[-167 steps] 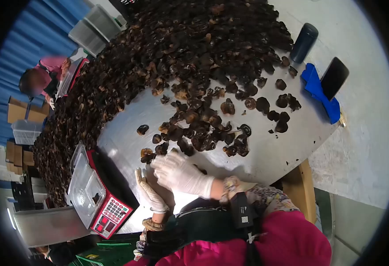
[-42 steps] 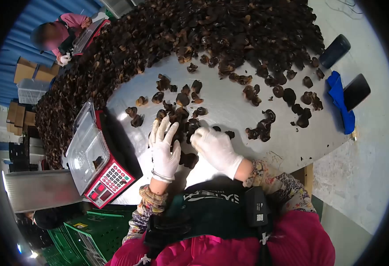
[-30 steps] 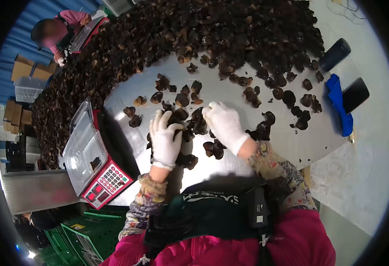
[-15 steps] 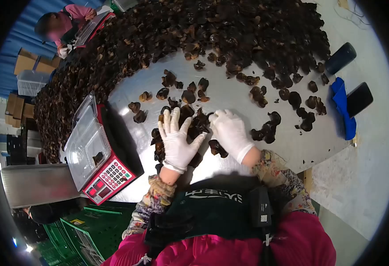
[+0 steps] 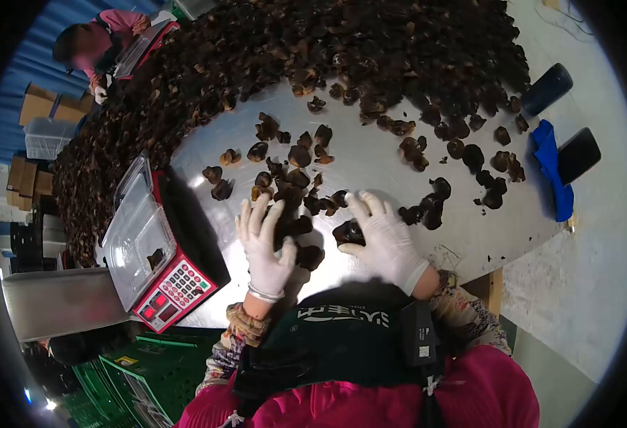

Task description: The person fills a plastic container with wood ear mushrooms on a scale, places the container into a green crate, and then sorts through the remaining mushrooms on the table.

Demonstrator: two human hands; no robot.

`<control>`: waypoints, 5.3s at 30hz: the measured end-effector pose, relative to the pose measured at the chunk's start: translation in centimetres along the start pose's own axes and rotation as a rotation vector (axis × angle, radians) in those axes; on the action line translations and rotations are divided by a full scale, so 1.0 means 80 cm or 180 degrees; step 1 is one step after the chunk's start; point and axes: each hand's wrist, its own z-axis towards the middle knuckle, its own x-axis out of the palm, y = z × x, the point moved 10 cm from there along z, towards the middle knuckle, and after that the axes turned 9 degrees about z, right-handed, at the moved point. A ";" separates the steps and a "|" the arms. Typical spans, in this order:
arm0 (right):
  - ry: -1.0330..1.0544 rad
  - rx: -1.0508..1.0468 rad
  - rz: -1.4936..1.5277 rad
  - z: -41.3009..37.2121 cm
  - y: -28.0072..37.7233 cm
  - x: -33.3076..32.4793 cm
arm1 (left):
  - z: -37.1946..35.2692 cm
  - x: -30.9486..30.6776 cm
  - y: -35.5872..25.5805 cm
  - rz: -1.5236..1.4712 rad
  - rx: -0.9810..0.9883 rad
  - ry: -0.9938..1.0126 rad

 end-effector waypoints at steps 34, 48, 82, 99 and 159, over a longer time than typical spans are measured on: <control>0.2546 -0.0668 -0.0127 0.008 -0.051 0.070 | -0.059 0.077 -0.102 0.0316 0.1751 0.0975; -0.0385 0.0213 0.0009 0.111 -0.016 -0.029 | -0.010 -0.009 -0.044 0.0194 0.1220 0.0244; 0.1544 -0.2205 0.0597 0.153 0.226 0.137 | -0.118 -0.014 0.118 -0.0323 -0.1233 -0.0059; 0.1436 -0.2722 0.0465 0.039 0.181 0.117 | -0.103 0.012 0.094 -0.0806 -0.0600 0.0757; 0.1684 -0.3318 0.0260 0.154 0.470 0.231 | -0.039 -0.254 0.268 0.1350 -0.1155 -0.0284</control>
